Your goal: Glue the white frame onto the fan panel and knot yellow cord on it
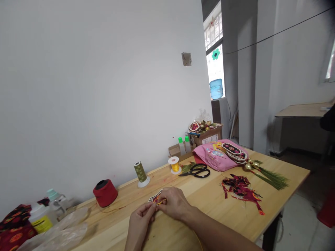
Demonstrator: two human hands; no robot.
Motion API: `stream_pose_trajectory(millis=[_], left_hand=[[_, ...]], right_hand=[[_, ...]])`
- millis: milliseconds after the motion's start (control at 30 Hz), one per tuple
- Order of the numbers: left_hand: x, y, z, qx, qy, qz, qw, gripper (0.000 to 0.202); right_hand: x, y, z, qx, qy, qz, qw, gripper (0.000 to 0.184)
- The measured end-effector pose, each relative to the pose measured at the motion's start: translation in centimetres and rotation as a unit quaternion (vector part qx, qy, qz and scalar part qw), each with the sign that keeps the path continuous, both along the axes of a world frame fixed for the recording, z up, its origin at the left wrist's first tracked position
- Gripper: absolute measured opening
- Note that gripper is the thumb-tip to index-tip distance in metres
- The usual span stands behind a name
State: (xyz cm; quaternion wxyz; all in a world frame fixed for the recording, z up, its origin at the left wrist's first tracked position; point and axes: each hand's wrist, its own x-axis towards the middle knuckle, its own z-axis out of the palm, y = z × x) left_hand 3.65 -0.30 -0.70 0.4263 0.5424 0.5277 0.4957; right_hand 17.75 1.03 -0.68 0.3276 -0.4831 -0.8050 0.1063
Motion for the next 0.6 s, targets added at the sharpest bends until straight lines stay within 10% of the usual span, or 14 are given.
stream_pose_trajectory(millis=[600], left_hand=[[-0.25, 0.24, -0.71, 0.008, -0.049, -0.038, 0.998, 0.025]], right_hand=[[-0.03, -0.12, -0.6, -0.013, -0.018, 0.025, 0.999, 0.019]])
